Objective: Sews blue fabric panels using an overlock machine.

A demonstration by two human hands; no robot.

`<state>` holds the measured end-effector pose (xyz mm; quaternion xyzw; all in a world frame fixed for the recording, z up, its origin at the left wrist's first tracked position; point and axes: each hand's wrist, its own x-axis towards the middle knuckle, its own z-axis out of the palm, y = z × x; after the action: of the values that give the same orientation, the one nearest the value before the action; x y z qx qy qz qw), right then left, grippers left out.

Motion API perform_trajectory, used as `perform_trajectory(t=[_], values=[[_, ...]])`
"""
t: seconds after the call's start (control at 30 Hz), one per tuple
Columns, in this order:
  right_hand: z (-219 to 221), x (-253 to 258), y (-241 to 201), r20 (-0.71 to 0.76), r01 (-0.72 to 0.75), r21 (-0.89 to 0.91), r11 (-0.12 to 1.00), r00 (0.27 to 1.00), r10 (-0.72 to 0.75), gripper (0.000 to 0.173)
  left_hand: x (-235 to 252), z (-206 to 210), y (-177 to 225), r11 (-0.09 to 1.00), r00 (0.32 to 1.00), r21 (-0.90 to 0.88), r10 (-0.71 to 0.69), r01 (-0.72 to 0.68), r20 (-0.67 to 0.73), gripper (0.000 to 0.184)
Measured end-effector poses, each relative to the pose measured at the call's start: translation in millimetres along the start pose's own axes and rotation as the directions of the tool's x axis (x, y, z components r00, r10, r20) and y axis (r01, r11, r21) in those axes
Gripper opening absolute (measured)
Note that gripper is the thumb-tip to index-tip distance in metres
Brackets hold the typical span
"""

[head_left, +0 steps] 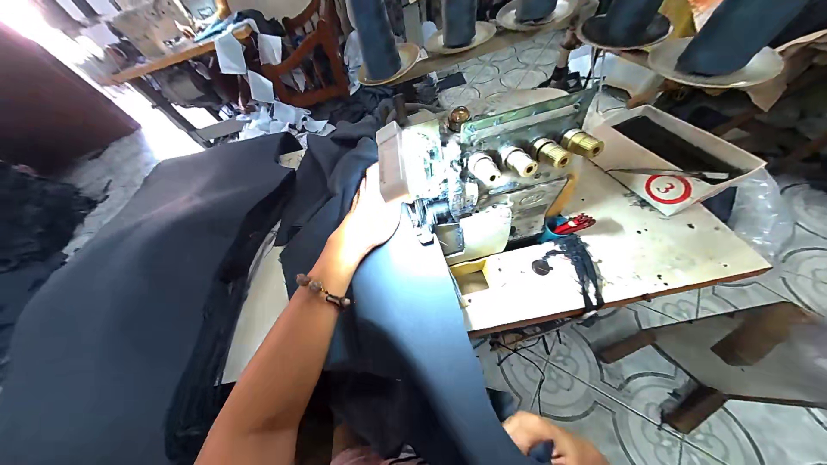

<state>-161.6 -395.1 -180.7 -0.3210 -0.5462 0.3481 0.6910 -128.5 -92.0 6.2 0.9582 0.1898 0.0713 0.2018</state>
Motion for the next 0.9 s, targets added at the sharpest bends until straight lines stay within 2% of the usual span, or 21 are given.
perform_trajectory(t=[0.03, 0.1, 0.13, 0.17, 0.27, 0.33, 0.4, 0.47, 0.53, 0.63, 0.67, 0.73, 0.8, 0.83, 0.9], values=[[-3.2, 1.6, 4.2, -0.047, -0.013, -0.018, 1.0, 0.999, 0.012, 0.021, 24.3, 4.0, -9.6, 0.999, 0.999, 0.012, 0.042, -0.042, -0.007, 0.065], [-7.7, 6.1, 13.2, -0.162, -0.041, -0.055, 0.998, 0.986, 0.031, 0.017, 83.9, 27.5, -49.6, 0.974, 0.969, 0.0, 0.226, -0.227, -0.096, 0.093], [-8.9, 9.0, 18.4, -0.227, -0.053, -0.069, 0.996, 0.973, 0.036, 0.018, 101.1, 30.0, -57.3, 0.971, 0.967, -0.003, 0.238, -0.239, -0.087, 0.101], [-9.3, 13.3, 22.1, -0.291, -0.068, -0.081, 0.994, 0.956, 0.041, 0.018, 110.4, 28.1, -56.4, 0.974, 0.97, -0.005, 0.226, -0.227, -0.091, 0.098], [-7.3, 34.4, 25.6, -0.47, -0.117, -0.074, 0.99, 0.88, 0.069, 0.017, 115.5, 12.6, -30.2, 0.991, 0.982, -0.009, 0.132, -0.135, -0.138, 0.065], [-5.2, 50.6, 27.2, -0.567, -0.144, -0.084, 0.986, 0.82, 0.072, 0.017, 131.1, 9.8, -28.1, 0.981, 0.956, 0.141, 0.168, -0.137, -0.24, 0.05], [-2.8, 67.0, 26.3, -0.642, -0.158, -0.114, 0.981, 0.765, 0.049, 0.019, 133.8, 3.4, -29.7, 0.968, 0.937, 0.204, 0.202, -0.147, -0.286, 0.05], [-2.1, 79.9, 23.3, -0.687, -0.155, -0.118, 0.981, 0.726, 0.032, 0.02, 92.3, -14.2, -17.8, 0.985, 0.957, 0.104, 0.156, -0.134, -0.244, 0.05], [-3.0, 88.0, 20.6, -0.707, -0.169, -0.094, 0.981, 0.705, 0.054, 0.021, 28.9, -6.6, -30.7, 0.988, 0.938, 0.013, 0.153, -0.157, -0.311, 0.054], [-9.9, 94.5, 14.2, -0.674, -0.211, -0.048, 0.976, 0.728, 0.124, 0.019, -97.2, 29.5, -76.2, 0.997, 0.952, -0.063, 0.031, -0.052, -0.303, 0.092], [-13.7, 96.3, 10.4, -0.648, -0.235, -0.025, 0.972, 0.744, 0.163, 0.018, -131.6, 46.7, -93.3, 0.999, 0.953, -0.039, 0.01, -0.023, -0.304, 0.092], [-20.3, 97.1, 2.3, -0.576, -0.3, 0.028, 0.953, 0.775, 0.261, 0.015, -175.7, 65.1, -121.4, 0.998, 0.948, 0.061, 0.03, -0.011, -0.318, 0.059], [-26.9, 98.1, -0.1, -0.5, -0.299, 0.125, 0.946, 0.805, 0.32, 0.014, -182.8, 46.0, -127.7, 0.981, 0.937, 0.195, 0.09, -0.024, -0.336, 0.023], [-26.8, 101.7, 0.4, -0.484, -0.275, 0.194, 0.942, 0.808, 0.336, 0.015, -174.9, 25.9, -123.4, 0.967, 0.945, 0.255, 0.084, 0.0, -0.317, 0.018], [-20.8, 118.3, 1.1, -0.488, -0.174, 0.366, 0.914, 0.8, 0.348, 0.02, -142.3, -19.4, -113.6, 0.95, 0.956, 0.299, 0.001, 0.091, -0.293, 0.022]])
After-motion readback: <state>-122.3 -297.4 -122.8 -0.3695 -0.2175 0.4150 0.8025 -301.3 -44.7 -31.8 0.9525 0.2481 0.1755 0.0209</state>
